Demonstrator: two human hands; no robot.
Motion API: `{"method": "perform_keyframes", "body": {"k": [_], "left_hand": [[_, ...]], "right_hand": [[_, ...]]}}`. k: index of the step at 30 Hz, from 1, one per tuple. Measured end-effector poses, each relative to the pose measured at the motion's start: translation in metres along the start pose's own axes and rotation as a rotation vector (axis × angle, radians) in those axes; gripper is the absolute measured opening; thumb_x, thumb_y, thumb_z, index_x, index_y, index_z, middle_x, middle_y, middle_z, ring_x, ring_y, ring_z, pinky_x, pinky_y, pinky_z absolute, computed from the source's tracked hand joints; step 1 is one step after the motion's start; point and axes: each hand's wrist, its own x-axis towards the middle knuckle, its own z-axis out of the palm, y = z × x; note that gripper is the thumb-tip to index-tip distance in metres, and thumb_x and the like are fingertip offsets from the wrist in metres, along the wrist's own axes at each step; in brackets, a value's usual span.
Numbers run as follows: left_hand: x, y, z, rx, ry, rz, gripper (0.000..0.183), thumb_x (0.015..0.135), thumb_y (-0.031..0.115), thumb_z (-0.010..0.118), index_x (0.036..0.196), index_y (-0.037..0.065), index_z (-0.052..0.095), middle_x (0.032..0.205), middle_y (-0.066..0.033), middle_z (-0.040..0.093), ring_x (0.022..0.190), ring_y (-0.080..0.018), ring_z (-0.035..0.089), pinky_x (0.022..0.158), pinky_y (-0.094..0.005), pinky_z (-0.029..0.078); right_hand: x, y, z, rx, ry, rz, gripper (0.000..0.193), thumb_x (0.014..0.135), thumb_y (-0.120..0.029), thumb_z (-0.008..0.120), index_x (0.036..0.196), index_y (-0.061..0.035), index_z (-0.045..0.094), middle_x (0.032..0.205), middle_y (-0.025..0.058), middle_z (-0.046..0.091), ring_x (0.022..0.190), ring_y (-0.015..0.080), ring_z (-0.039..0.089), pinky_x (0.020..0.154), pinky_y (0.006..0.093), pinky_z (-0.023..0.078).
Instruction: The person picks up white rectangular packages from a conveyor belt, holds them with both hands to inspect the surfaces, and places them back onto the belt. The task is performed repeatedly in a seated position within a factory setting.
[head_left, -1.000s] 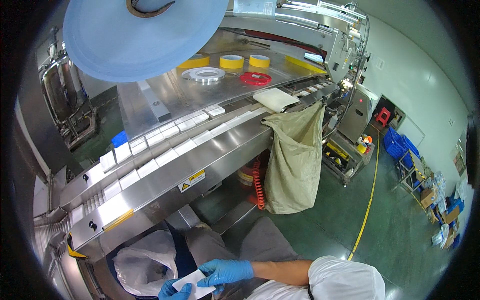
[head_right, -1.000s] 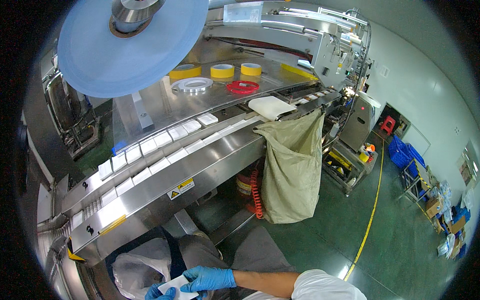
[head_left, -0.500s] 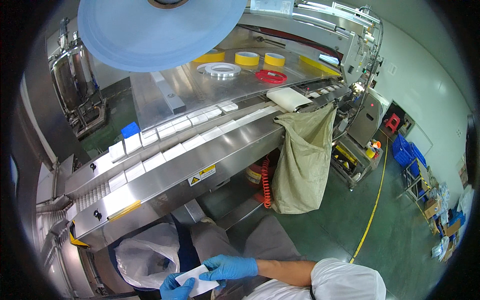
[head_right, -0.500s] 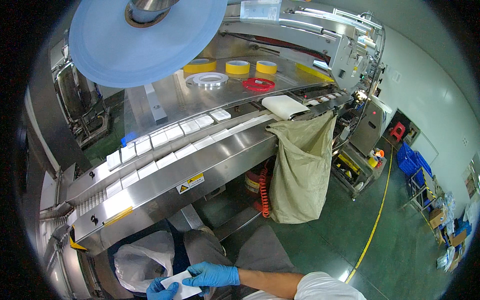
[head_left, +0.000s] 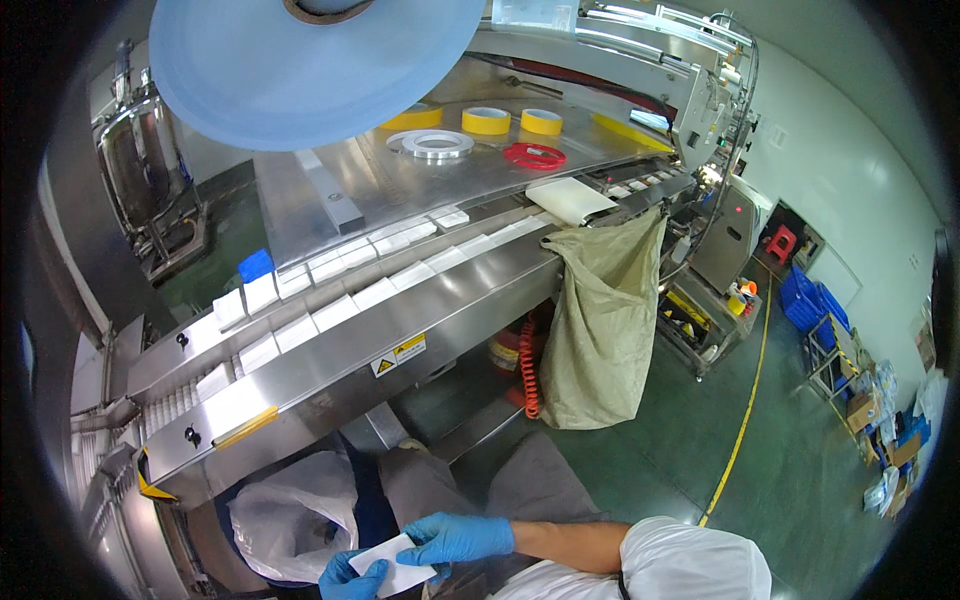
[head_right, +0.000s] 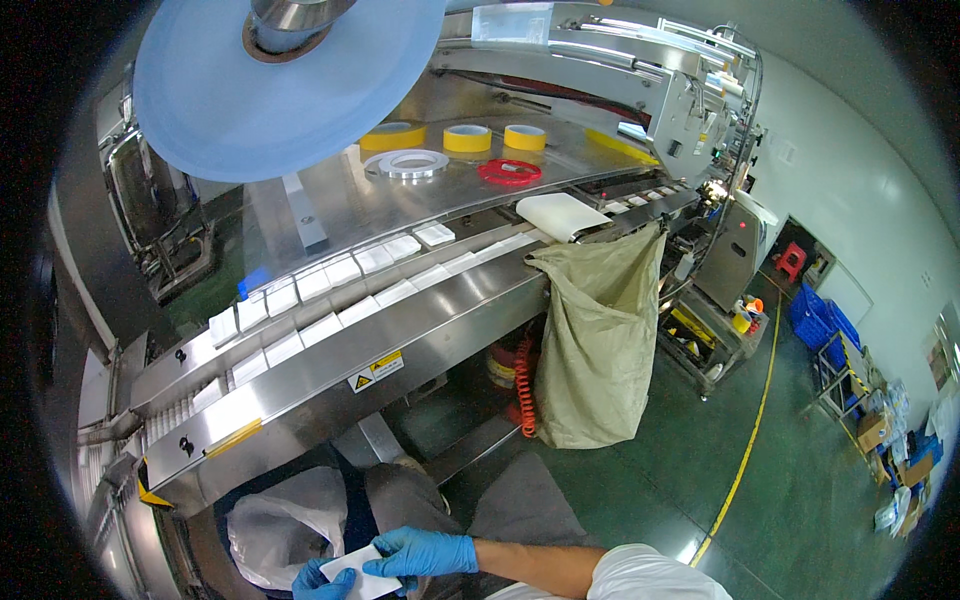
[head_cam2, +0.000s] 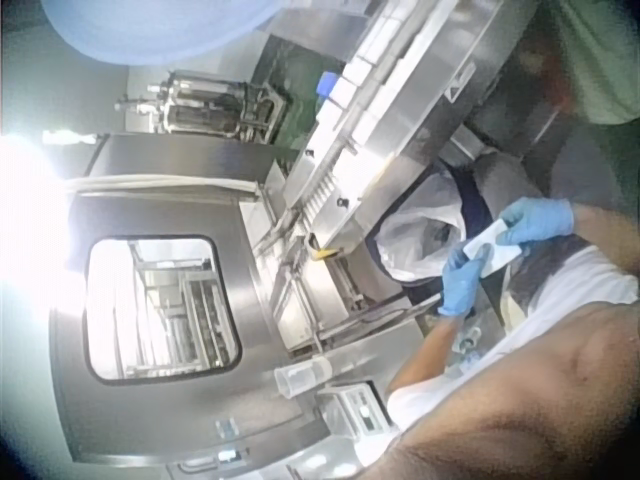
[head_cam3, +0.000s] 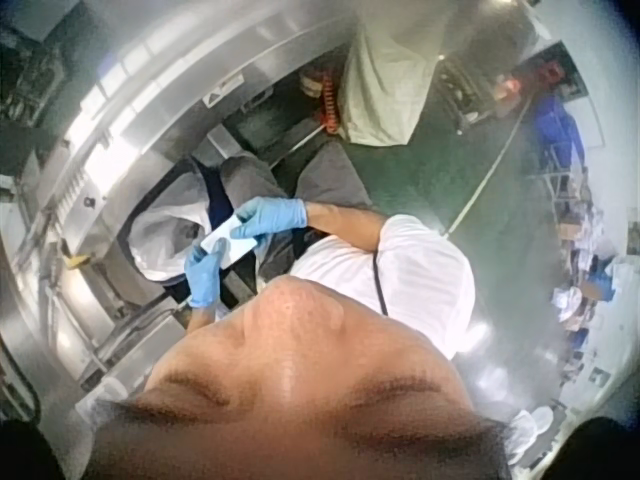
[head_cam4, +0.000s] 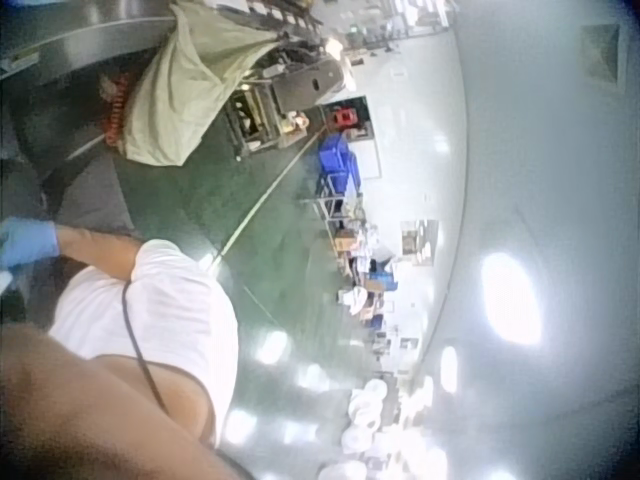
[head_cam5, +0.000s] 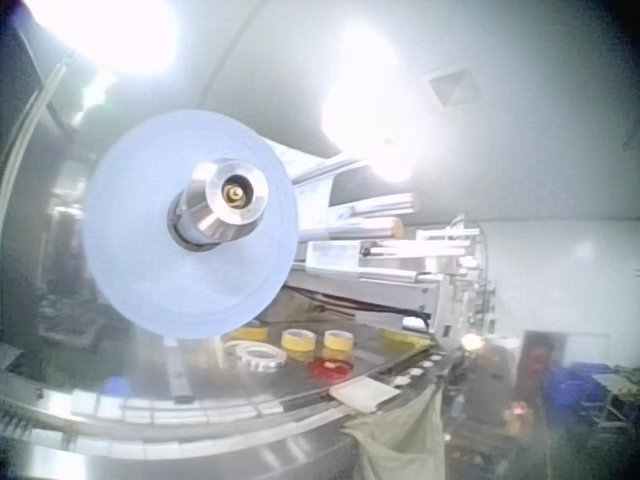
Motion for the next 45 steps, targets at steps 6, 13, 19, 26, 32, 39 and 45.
{"method": "perform_keyframes", "body": {"k": [6,13,19,26,32,39,45], "left_hand": [[0.001,-0.005,-0.003,0.04,0.021,0.018,0.011,0.085,0.007,0.074,0.094,0.003,0.068,0.081,0.0026,0.064,0.068,-0.0039,0.051,0.058,-0.0205,0.039],[0.003,-0.006,-0.001,0.039,0.019,0.022,0.009,0.085,0.007,0.074,0.091,0.003,0.068,0.079,0.0031,0.063,0.067,-0.0033,0.05,0.058,-0.0206,0.039],[0.0,-0.001,-0.003,-0.024,-0.023,-0.015,0.011,0.086,0.006,0.072,0.095,0.0,0.069,0.081,0.0012,0.065,0.07,-0.0053,0.055,0.06,-0.0214,0.043],[0.006,-0.008,-0.005,0.022,0.03,-0.069,0.03,0.08,0.009,0.08,0.104,-0.003,0.065,0.095,-0.0084,0.07,0.082,-0.0116,0.064,0.074,-0.0253,0.053],[0.004,-0.01,-0.009,-0.019,0.016,-0.105,0.032,0.083,0.011,0.078,0.108,-0.002,0.062,0.099,-0.0113,0.07,0.085,-0.0151,0.067,0.078,-0.0293,0.056],[0.003,-0.007,-0.008,-0.038,-0.008,-0.108,0.034,0.085,0.015,0.077,0.11,-0.002,0.061,0.101,-0.0123,0.069,0.086,-0.0157,0.066,0.079,-0.0291,0.055],[0.002,-0.005,-0.01,-0.069,-0.027,-0.15,0.033,0.084,0.016,0.078,0.107,-0.002,0.063,0.1,-0.011,0.069,0.085,-0.0147,0.066,0.078,-0.0276,0.055]], "right_hand": [[-0.003,-0.005,0.003,0.014,0.014,0.02,0.035,0.096,-0.025,0.063,0.121,0.0003,0.06,0.088,0.0002,0.064,0.069,0.0047,0.056,0.059,0.0181,0.048],[-0.004,-0.005,0.001,0.02,-0.005,0.002,0.035,0.097,-0.024,0.063,0.121,0.0006,0.06,0.09,0.0014,0.065,0.07,0.0048,0.057,0.061,0.0178,0.049],[-0.001,-0.005,0.009,0.033,0.049,-0.004,0.034,0.094,-0.028,0.066,0.116,-0.0023,0.062,0.08,0.0006,0.066,0.063,0.0046,0.06,0.055,0.0189,0.051],[-0.002,-0.008,0.007,-0.096,0.131,0.078,0.043,0.093,-0.028,0.068,0.123,0.0027,0.059,0.088,0.005,0.067,0.07,0.0084,0.062,0.061,0.0221,0.053],[-0.002,-0.009,0.012,-0.161,0.154,0.037,0.042,0.095,-0.023,0.066,0.127,0.0017,0.056,0.095,0.0069,0.067,0.074,0.0102,0.064,0.064,0.0231,0.054],[-0.003,-0.009,0.009,-0.184,0.143,0.029,0.039,0.096,-0.024,0.063,0.125,0.0012,0.056,0.101,0.0086,0.067,0.08,0.0111,0.064,0.066,0.0239,0.055],[-0.003,-0.01,0.012,-0.148,0.177,0.032,0.038,0.095,-0.024,0.065,0.124,-0.0006,0.057,0.096,0.0073,0.068,0.074,0.0096,0.063,0.064,0.0222,0.055]]}}
